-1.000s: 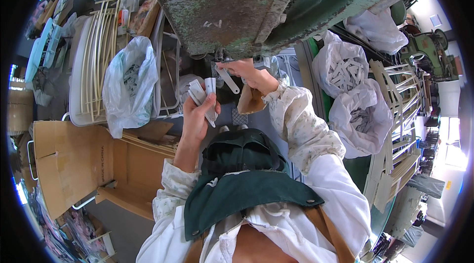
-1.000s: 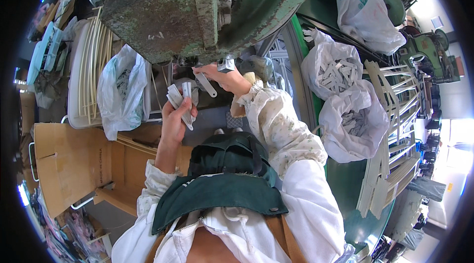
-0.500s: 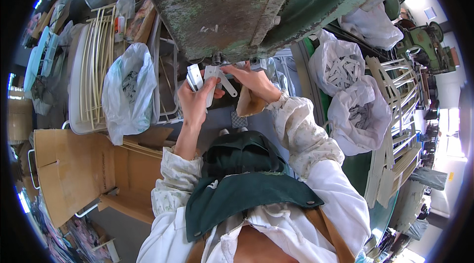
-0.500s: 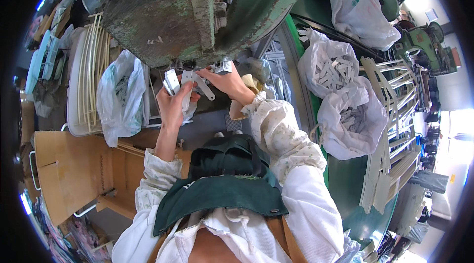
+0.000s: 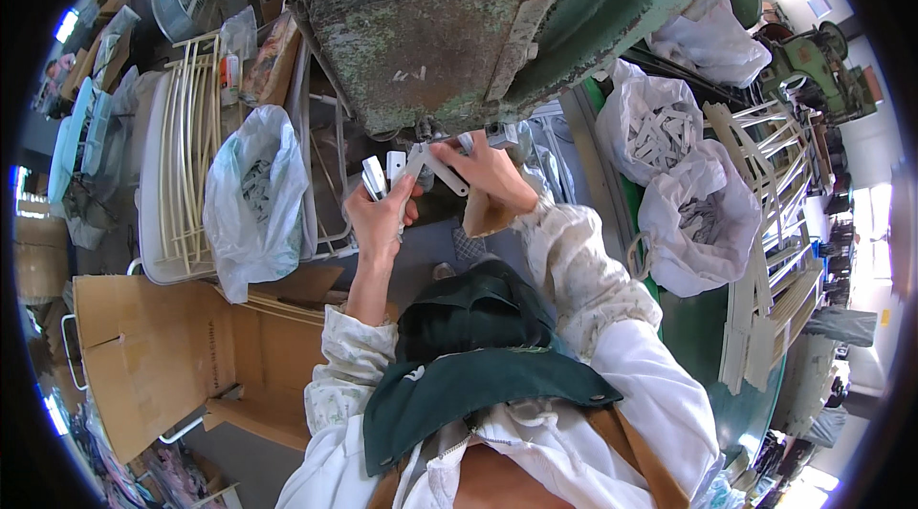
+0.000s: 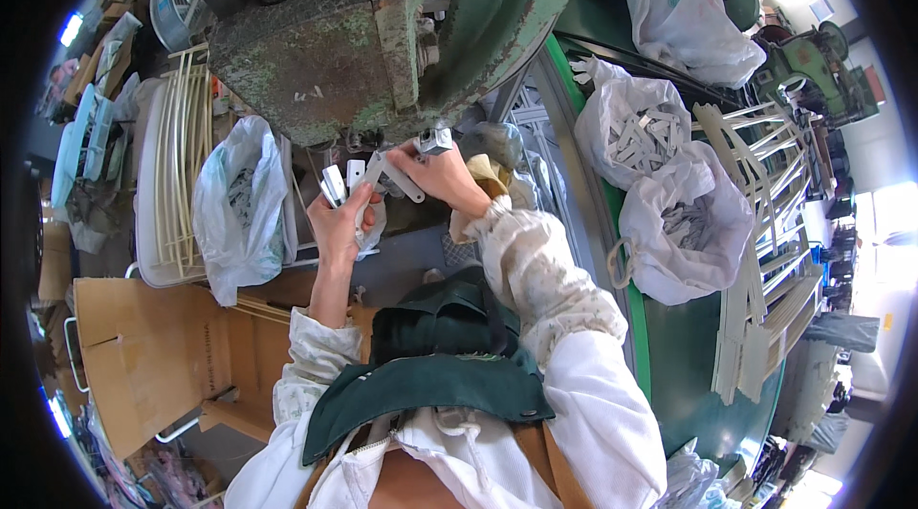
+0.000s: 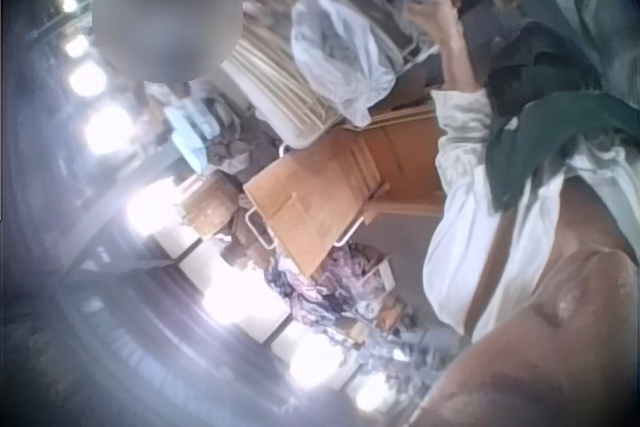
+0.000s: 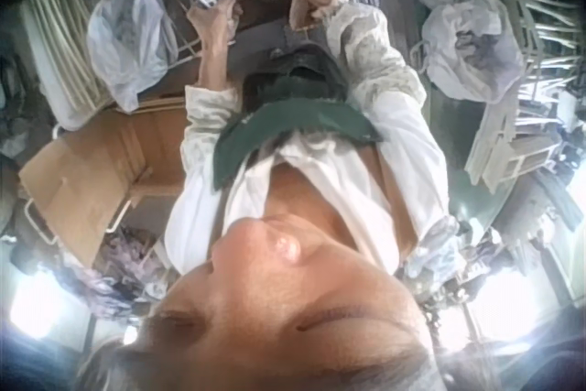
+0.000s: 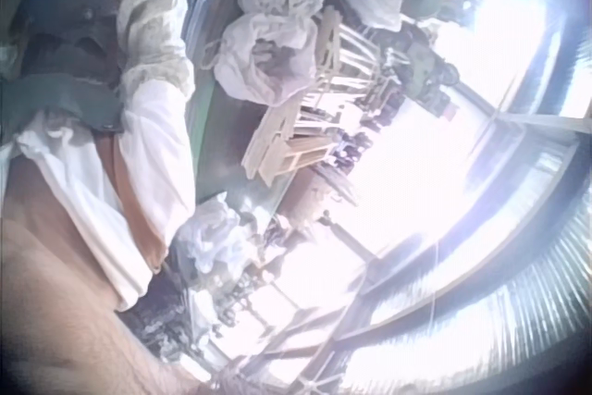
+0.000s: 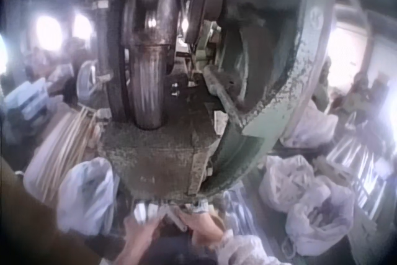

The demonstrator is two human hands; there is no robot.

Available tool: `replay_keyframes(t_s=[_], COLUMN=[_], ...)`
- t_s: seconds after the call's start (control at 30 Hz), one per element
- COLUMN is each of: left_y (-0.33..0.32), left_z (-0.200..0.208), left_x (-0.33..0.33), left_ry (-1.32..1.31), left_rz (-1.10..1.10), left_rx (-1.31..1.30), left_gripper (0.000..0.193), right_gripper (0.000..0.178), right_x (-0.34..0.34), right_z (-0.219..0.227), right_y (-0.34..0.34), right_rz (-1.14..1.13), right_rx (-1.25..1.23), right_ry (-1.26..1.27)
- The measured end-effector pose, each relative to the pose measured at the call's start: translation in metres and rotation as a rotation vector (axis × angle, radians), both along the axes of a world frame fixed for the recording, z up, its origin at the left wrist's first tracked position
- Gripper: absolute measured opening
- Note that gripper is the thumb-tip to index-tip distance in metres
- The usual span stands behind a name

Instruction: The person repeatedly picks up small white plastic pieces from a bag and assembles them by hand into larger units. They then place the assembled units into a nearby bag.

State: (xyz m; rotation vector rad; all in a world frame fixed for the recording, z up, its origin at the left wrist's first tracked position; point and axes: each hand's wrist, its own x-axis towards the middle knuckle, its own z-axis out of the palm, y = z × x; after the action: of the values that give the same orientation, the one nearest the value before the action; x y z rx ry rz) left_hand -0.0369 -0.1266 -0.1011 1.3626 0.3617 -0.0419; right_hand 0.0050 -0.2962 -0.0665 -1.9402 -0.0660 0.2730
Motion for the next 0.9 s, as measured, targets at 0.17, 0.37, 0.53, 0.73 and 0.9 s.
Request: replay_keyframes(t_s=[0.17,0.37,0.53,0.73,0.9], left_y=[0.006,0.01,0.013,0.009,0.036], left_z=[0.004,0.01,0.01,0.029,0.018], left_x=[-0.007,0.001,0.005,-0.001,-0.015], left_ry=[0.011,-0.011,0.006,-0.067,0.013], left_rz=[0.026,0.014,0.015,-0.072,0.0], left_rx=[-0.061,-0.018,-0.032,-0.09,-0.221], left_gripper=[0.013,0.011,0.01,0.022,0.022], right_gripper=[0.023,0.023,0.024,0.024,0.021], right_x=[-0.019,-0.014,-0.012,-0.019,-0.027], right_z=[-0.022,-0.006,-0.012,-0.001,-0.004], right_y=[-0.019,-0.016,-0.014,-0.024,-0.089], right_rz=[0.209,0.19,0.163,0.146,-0.34], right_rx=[0.038,0.219,0.31,0.341,0.509], right_ry=[-0.011,0.224,0.301,0.156,0.151])
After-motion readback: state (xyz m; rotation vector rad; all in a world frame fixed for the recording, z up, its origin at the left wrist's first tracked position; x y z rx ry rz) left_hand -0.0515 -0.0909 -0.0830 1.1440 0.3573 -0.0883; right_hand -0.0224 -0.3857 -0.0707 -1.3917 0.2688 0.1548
